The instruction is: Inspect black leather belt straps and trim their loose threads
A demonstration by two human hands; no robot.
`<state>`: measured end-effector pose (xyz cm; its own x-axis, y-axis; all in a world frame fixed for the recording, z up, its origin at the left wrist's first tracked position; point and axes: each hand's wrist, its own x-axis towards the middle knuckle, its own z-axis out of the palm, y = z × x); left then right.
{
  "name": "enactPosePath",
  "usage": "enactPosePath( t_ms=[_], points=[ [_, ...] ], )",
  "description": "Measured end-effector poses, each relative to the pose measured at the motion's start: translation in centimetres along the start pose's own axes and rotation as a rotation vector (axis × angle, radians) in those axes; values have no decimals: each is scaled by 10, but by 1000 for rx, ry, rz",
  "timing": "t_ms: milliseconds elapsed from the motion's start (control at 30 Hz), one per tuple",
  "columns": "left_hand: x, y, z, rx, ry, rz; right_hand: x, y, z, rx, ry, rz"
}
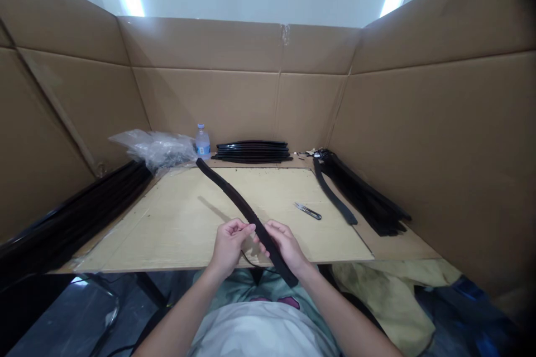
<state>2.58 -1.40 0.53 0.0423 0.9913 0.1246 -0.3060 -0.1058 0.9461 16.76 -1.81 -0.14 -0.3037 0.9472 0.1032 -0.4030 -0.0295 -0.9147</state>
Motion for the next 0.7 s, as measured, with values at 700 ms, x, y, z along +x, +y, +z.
enactPosePath(
  t_ms=[700],
  points=[
    [-1, -1, -3, -34, -120, -75, -5, 0, 4, 13, -69, 27]
  ],
)
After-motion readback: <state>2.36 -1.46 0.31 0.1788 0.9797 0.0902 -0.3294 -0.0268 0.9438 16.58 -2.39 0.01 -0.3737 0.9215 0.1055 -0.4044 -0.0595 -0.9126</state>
